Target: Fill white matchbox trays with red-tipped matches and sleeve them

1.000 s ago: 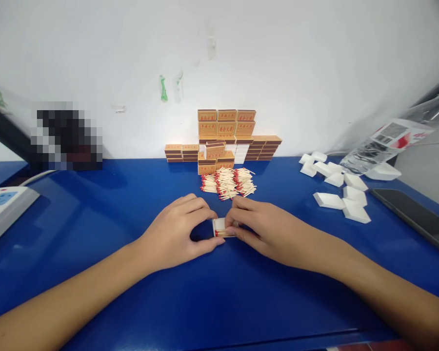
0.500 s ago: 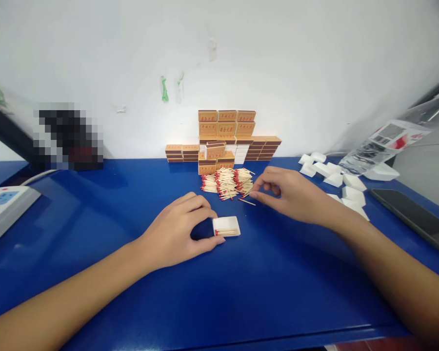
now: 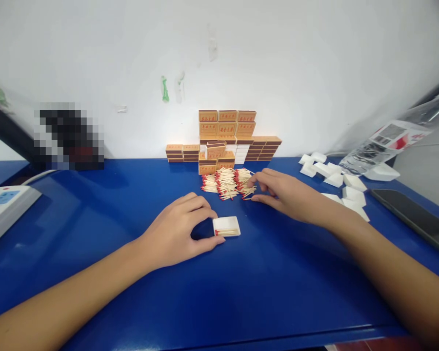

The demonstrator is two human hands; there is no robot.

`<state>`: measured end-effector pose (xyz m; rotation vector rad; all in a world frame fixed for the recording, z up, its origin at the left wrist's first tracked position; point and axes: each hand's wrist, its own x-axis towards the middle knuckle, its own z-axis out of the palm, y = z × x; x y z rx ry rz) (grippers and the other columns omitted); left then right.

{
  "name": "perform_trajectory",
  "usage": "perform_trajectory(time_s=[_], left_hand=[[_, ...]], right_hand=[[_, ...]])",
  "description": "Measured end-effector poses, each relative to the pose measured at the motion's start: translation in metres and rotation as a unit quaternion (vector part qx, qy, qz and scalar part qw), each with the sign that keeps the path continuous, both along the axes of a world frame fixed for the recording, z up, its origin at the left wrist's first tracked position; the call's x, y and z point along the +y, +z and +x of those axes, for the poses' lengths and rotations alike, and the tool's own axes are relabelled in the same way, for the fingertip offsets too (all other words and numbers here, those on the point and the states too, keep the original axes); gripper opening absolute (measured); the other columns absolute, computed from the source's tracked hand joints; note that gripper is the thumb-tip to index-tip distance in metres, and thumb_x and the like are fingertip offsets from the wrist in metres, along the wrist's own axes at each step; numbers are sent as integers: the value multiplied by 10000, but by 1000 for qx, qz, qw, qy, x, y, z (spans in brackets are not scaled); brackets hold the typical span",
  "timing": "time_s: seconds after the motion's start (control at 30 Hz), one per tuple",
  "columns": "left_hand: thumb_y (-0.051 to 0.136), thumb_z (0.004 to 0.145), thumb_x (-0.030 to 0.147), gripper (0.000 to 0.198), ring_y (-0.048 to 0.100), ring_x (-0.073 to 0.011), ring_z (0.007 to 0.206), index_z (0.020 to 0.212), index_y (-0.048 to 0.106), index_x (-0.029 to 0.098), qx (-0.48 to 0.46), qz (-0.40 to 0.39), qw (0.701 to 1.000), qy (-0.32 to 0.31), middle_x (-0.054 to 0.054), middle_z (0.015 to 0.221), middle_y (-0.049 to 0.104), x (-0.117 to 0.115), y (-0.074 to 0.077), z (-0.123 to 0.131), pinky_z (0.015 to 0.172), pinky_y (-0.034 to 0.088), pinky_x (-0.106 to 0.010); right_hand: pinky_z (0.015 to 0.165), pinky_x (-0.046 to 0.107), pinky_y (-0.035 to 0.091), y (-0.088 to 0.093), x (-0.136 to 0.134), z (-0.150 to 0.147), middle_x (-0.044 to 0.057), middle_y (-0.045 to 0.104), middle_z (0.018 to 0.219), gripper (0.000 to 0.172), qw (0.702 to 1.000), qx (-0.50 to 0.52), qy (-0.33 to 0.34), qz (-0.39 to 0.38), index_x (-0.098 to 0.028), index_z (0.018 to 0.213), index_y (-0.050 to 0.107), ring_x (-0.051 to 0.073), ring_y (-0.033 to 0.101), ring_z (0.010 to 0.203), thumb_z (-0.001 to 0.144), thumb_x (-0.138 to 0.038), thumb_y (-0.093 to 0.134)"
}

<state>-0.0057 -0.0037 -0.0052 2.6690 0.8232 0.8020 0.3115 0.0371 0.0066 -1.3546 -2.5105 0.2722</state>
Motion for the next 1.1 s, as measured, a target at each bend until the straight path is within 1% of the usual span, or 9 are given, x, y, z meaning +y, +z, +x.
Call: perform_trajectory(time_s=[0.07, 0.17, 0.33, 0.47, 0.67, 0.77, 0.87, 0.97, 1.1], left_hand=[[783, 938, 390, 263, 643, -230, 939, 1080, 750, 172, -1, -2, 1000, 1, -76, 1035, 723, 0, 0, 0, 862, 554, -406], [787, 933, 382, 261, 647, -233, 939, 1081, 747, 171, -2, 0, 1000, 1, -77, 1033, 724, 0, 0, 0, 868, 556, -411], [784, 935, 381, 254, 649, -234, 934, 1086, 746, 180, -4, 2, 1000, 0, -79, 1033, 727, 0, 1, 0, 859, 558, -407], [790, 931, 377, 257, 652, -235, 940, 1089, 749, 179, -1, -3, 1000, 1, -79, 1035, 724, 0, 1, 0, 862, 556, -404], [782, 939, 378, 256, 644, -233, 940, 1085, 750, 170, 1, -6, 1000, 1, -80, 1038, 724, 0, 1, -1, 867, 552, -409], [783, 938, 379, 254, 641, -232, 942, 1088, 749, 176, 2, -7, 1000, 3, -79, 1041, 726, 0, 1, -1, 866, 552, -409], [782, 937, 382, 252, 645, -231, 940, 1090, 745, 185, 2, -5, 1000, 2, -78, 1043, 730, 0, 1, 0, 870, 556, -409], [786, 931, 374, 251, 652, -233, 935, 1093, 742, 187, 0, 0, 1000, 2, -77, 1028, 730, 0, 1, 0, 866, 559, -410], [779, 936, 382, 247, 656, -231, 923, 1084, 731, 190, -3, 10, 1000, 0, -77, 1018, 730, -1, 2, 2, 859, 561, -408]], right_hand=[[759, 336, 466, 0, 0, -2, 68, 618, 1009, 149, 1000, -5, 2, 1, -225, 1078, 644, 204, 595, 819, 1030, -344, 569], [751, 339, 462, 1, -2, -5, 64, 601, 992, 183, 1000, -15, -5, -12, -216, 989, 650, 199, 588, 805, 1047, -350, 539], [764, 344, 481, 4, -3, -5, 68, 611, 1001, 194, 999, -9, 3, -37, -212, 974, 663, 200, 589, 834, 1042, -352, 548], [776, 357, 501, 4, -4, -5, 81, 628, 996, 252, 998, -15, 6, -64, -204, 941, 656, 208, 608, 843, 1055, -384, 522], [792, 365, 513, 0, -7, -4, 82, 643, 1000, 300, 997, -23, -5, -69, -211, 945, 627, 209, 634, 840, 1082, -420, 462], [780, 362, 520, 5, -11, -5, 82, 645, 994, 340, 997, -15, 0, -75, -216, 941, 615, 207, 635, 832, 1097, -457, 432], [772, 368, 518, 15, -23, -16, 89, 651, 1007, 359, 997, 17, 9, -73, -219, 936, 603, 212, 632, 827, 1104, -480, 423], [758, 354, 505, 26, -41, -36, 83, 655, 1046, 302, 996, 33, 23, -82, -223, 969, 592, 207, 637, 844, 1110, -447, 446], [742, 346, 498, 27, -59, -59, 83, 649, 1092, 232, 995, 18, 62, -80, -209, 1029, 594, 205, 653, 857, 1127, -334, 425]])
